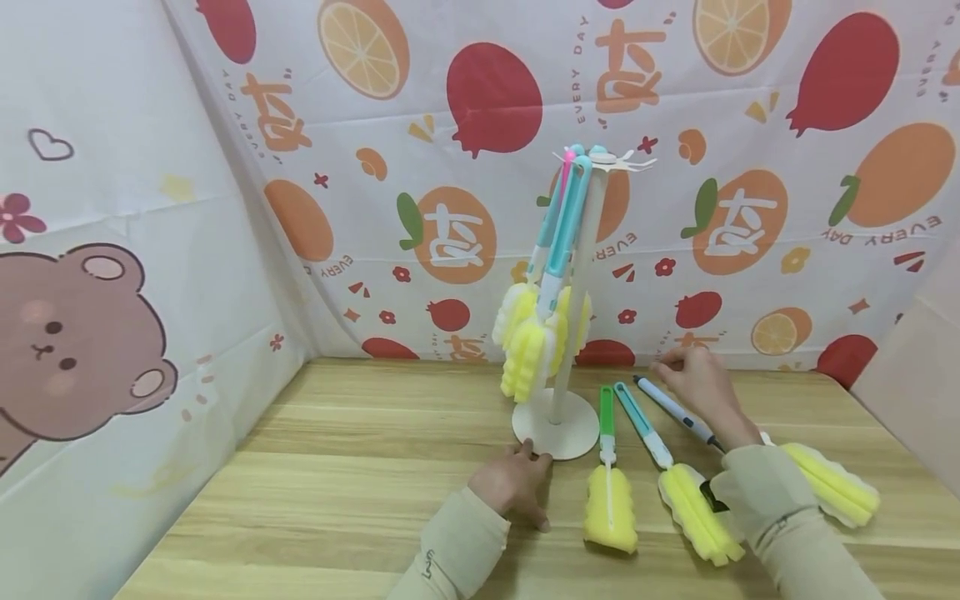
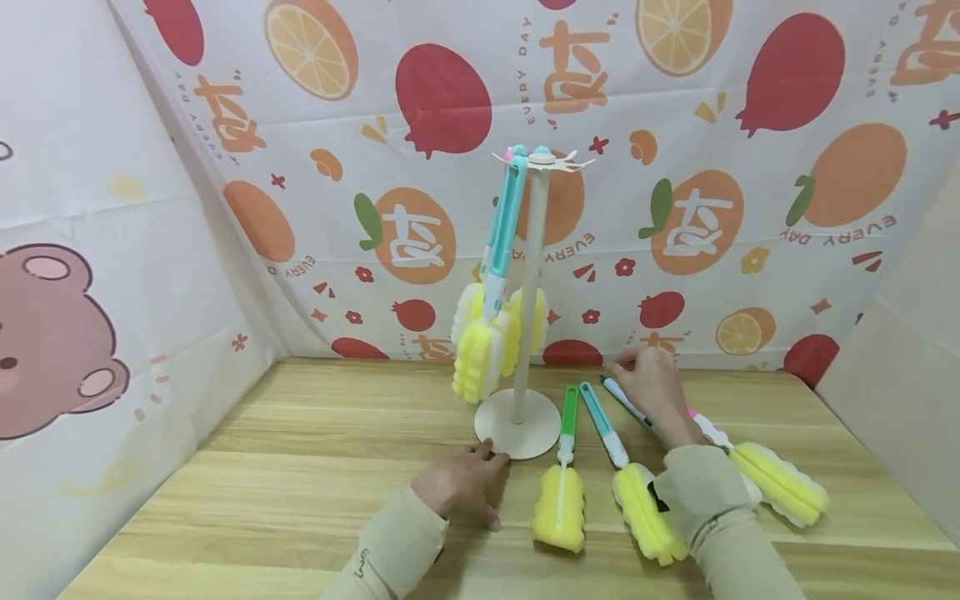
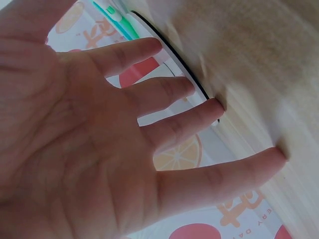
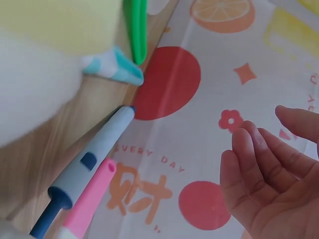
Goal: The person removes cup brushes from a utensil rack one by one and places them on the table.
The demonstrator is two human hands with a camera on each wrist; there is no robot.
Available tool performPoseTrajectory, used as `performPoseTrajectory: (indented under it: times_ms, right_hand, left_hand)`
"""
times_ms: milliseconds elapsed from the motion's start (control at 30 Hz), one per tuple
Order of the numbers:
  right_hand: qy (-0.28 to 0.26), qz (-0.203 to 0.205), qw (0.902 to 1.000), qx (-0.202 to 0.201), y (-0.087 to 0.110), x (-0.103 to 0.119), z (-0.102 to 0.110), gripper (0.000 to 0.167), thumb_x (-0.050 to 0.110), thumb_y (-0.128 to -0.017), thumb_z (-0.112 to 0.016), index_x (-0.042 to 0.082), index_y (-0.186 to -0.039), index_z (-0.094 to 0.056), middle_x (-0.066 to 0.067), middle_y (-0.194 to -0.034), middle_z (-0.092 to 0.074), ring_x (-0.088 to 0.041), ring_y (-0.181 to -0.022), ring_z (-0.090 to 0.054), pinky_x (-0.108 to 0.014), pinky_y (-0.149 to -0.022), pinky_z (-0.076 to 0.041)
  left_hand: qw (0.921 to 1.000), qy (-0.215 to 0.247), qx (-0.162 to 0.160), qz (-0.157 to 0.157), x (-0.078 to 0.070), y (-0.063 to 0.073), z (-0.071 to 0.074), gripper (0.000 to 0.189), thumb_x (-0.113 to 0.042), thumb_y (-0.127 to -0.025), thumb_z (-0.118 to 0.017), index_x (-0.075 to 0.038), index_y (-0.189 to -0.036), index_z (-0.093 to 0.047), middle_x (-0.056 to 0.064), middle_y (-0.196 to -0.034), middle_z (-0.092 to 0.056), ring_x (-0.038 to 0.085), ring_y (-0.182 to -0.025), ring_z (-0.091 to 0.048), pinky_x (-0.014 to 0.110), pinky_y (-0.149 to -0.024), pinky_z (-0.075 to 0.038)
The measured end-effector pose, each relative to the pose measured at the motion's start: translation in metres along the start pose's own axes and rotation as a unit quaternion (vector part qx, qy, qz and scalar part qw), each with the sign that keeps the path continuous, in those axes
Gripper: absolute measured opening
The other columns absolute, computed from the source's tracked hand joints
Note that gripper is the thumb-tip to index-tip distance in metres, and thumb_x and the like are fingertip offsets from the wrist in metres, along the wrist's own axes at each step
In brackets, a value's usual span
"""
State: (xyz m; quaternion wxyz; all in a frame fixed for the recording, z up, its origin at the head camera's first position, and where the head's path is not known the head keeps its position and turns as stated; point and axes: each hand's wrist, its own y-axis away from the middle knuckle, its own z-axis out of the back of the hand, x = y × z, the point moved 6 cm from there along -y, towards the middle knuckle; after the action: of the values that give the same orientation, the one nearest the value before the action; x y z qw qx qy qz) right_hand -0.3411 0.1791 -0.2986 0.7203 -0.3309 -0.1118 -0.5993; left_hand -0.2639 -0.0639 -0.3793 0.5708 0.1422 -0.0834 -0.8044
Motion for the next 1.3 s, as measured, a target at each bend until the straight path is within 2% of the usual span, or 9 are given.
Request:
performPoseTrajectory:
  times_ms: [200,500,733,800,900,967,1067,1200,1300]
  right_hand:
    - [-0.015,0.025,0.9995,-0.014,0.001,0.011,0.002,0.022,0.008,-0.094,-0.071,-0.012,-0.102,-0.073,-0.022,-0.093,-0.071,-0.031,-0.08,-0.063,-0.035,-0.066,-0.051]
    - [-0.047,0.025,0.9986,-0.009,0.003,0.023,0.005,0.024,0.012,-0.094,-0.071,-0.01,-0.105,-0.073,-0.017,-0.088,-0.073,-0.025,-0.071,-0.067,-0.033,-0.067,-0.053]
    - [-0.078,0.023,0.9967,0.002,0.004,0.031,0.003,0.022,0.01,-0.096,-0.068,-0.009,-0.106,-0.073,-0.015,-0.087,-0.074,-0.025,-0.071,-0.068,-0.027,-0.062,-0.053]
    - [-0.081,0.024,0.9964,0.004,0.004,0.033,0.002,0.022,0.01,-0.096,-0.068,-0.009,-0.106,-0.073,-0.014,-0.086,-0.073,-0.024,-0.07,-0.067,-0.029,-0.062,-0.054]
    - [-0.081,0.025,0.9964,0.003,0.004,0.035,0.001,0.021,0.011,-0.096,-0.068,-0.008,-0.105,-0.073,-0.014,-0.083,-0.073,-0.024,-0.071,-0.068,-0.041,-0.078,-0.05]
    - [-0.081,0.027,0.9963,0.002,0.003,0.037,0.001,0.022,0.011,-0.096,-0.068,-0.008,-0.104,-0.073,-0.015,-0.082,-0.073,-0.026,-0.072,-0.068,-0.052,-0.088,-0.042]
    - [-0.084,0.029,0.996,0.002,0.003,0.039,0.0,0.022,0.012,-0.096,-0.068,-0.007,-0.104,-0.073,-0.014,-0.08,-0.073,-0.028,-0.073,-0.068,-0.06,-0.093,-0.034]
    - [-0.086,0.023,0.996,0.003,0.002,0.042,0.001,0.022,0.012,-0.096,-0.068,-0.007,-0.106,-0.073,-0.012,-0.08,-0.072,-0.027,-0.073,-0.067,-0.059,-0.092,-0.036]
    - [-0.083,0.017,0.9964,0.002,0.001,0.043,0.002,0.024,0.013,-0.097,-0.068,-0.007,-0.107,-0.073,-0.013,-0.082,-0.073,-0.026,-0.074,-0.067,-0.051,-0.086,-0.043]
  left_hand:
    - [1.0,-0.003,0.0,-0.001,-0.001,0.001,-0.001,0.084,-0.04,-0.072,-0.092,-0.015,-0.142,-0.054,0.017,-0.156,-0.042,0.036,-0.138,-0.044,0.05,-0.096,-0.053]
    - [1.0,-0.001,-0.001,-0.002,-0.001,0.0,0.0,0.083,-0.039,-0.071,-0.092,-0.015,-0.141,-0.055,0.017,-0.156,-0.042,0.037,-0.138,-0.044,0.051,-0.096,-0.053]
    - [1.0,0.004,0.003,0.004,-0.001,0.0,-0.002,0.085,-0.039,-0.071,-0.092,-0.015,-0.143,-0.054,0.017,-0.156,-0.041,0.037,-0.138,-0.044,0.052,-0.097,-0.053]
    - [0.9999,0.008,0.004,0.005,-0.001,0.0,-0.003,0.085,-0.039,-0.071,-0.092,-0.015,-0.143,-0.054,0.016,-0.156,-0.041,0.037,-0.138,-0.044,0.052,-0.096,-0.053]
    - [0.9999,0.009,0.003,0.005,-0.001,0.001,-0.004,0.085,-0.038,-0.071,-0.092,-0.015,-0.143,-0.054,0.017,-0.156,-0.041,0.037,-0.137,-0.044,0.052,-0.096,-0.053]
    - [0.9999,0.011,0.002,0.006,-0.001,0.001,-0.004,0.085,-0.038,-0.071,-0.093,-0.015,-0.143,-0.054,0.017,-0.156,-0.041,0.037,-0.137,-0.044,0.052,-0.096,-0.053]
    - [0.9999,0.013,0.001,0.006,0.0,0.0,-0.003,0.084,-0.037,-0.071,-0.093,-0.014,-0.142,-0.054,0.017,-0.156,-0.041,0.038,-0.138,-0.044,0.052,-0.096,-0.053]
    - [0.9999,0.011,0.002,0.004,0.0,0.0,-0.003,0.084,-0.038,-0.071,-0.092,-0.014,-0.142,-0.054,0.018,-0.156,-0.041,0.038,-0.138,-0.044,0.051,-0.096,-0.053]
    - [1.0,0.009,0.001,0.002,0.0,0.0,-0.002,0.083,-0.038,-0.071,-0.092,-0.014,-0.142,-0.054,0.017,-0.156,-0.041,0.037,-0.138,-0.044,0.051,-0.096,-0.053]
